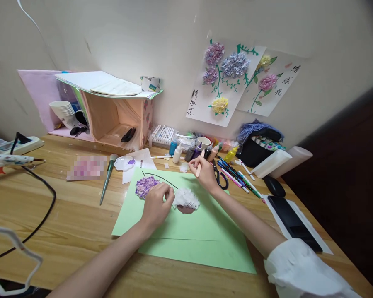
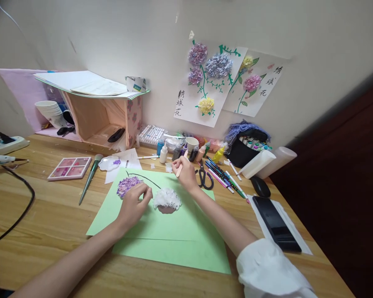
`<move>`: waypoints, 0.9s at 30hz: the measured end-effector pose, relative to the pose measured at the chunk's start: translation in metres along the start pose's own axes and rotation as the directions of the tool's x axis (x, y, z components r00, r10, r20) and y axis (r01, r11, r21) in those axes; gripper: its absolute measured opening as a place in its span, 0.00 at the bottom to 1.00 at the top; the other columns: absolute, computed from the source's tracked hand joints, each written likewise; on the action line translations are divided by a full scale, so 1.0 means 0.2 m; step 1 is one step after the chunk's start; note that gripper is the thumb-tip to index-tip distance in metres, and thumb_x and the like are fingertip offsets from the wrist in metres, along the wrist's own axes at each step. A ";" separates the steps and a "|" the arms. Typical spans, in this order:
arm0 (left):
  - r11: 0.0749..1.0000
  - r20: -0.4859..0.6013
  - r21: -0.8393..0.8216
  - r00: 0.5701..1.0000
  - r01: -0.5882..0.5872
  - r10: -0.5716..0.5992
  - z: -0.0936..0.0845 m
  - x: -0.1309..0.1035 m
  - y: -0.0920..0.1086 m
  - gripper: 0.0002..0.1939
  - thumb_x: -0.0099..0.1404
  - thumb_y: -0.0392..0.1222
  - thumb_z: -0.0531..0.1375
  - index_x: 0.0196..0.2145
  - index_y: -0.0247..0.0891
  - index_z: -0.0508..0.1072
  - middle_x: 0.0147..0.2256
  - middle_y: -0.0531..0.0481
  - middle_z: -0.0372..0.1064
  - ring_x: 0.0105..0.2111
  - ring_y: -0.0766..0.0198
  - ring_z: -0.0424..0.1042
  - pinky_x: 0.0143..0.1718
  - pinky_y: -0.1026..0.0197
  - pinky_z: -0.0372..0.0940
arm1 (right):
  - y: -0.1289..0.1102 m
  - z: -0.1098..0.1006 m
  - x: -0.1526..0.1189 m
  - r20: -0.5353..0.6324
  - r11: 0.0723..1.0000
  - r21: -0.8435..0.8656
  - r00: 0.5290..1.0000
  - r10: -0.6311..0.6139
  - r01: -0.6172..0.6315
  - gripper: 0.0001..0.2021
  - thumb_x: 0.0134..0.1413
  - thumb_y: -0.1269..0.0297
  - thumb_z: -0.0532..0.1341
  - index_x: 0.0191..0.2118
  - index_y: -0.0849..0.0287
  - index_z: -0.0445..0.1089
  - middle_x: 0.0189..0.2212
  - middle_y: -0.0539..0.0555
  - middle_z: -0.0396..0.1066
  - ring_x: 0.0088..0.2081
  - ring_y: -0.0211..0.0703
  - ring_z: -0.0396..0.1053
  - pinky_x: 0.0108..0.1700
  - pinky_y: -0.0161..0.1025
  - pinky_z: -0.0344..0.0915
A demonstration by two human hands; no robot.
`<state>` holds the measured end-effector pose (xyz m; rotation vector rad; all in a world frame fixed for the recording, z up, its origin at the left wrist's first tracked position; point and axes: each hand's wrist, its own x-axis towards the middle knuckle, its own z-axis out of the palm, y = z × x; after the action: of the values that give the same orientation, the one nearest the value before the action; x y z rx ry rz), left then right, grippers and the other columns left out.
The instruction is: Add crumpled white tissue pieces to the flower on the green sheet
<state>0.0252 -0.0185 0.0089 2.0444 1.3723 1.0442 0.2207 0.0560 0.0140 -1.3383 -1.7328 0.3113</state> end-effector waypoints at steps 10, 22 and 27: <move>0.988 0.132 -0.137 0.988 -0.066 0.084 0.03 -0.02 0.03 0.11 0.66 0.46 0.52 0.42 0.39 0.68 0.37 0.48 0.66 0.39 0.60 0.64 0.42 0.58 0.59 | -0.16 -0.17 -0.36 0.243 0.808 0.488 0.940 0.238 -0.331 0.18 0.49 0.58 0.64 0.24 0.56 0.52 0.31 0.52 0.69 0.28 0.39 0.68 0.31 0.38 0.66; 0.978 0.293 -0.206 0.952 -0.025 0.087 0.11 -0.05 0.07 0.11 0.65 0.44 0.53 0.28 0.37 0.68 0.28 0.51 0.66 0.31 0.64 0.64 0.34 0.62 0.59 | -0.14 -0.13 -0.62 0.161 0.777 0.542 0.947 0.278 -0.320 0.15 0.53 0.60 0.61 0.26 0.55 0.53 0.32 0.52 0.67 0.27 0.38 0.67 0.32 0.38 0.66; 0.982 0.402 -0.182 0.907 -0.051 0.122 0.07 -0.04 0.07 0.08 0.62 0.42 0.57 0.28 0.38 0.72 0.29 0.50 0.70 0.32 0.63 0.65 0.36 0.61 0.59 | -0.12 -0.14 -0.65 0.069 0.801 0.515 0.946 0.317 -0.306 0.11 0.59 0.56 0.55 0.29 0.55 0.58 0.27 0.50 0.65 0.25 0.38 0.64 0.29 0.37 0.63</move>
<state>0.0421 -0.0311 0.0069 2.0629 0.9516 0.6782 0.2275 -0.0742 -0.0183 -1.1999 -1.2672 0.8874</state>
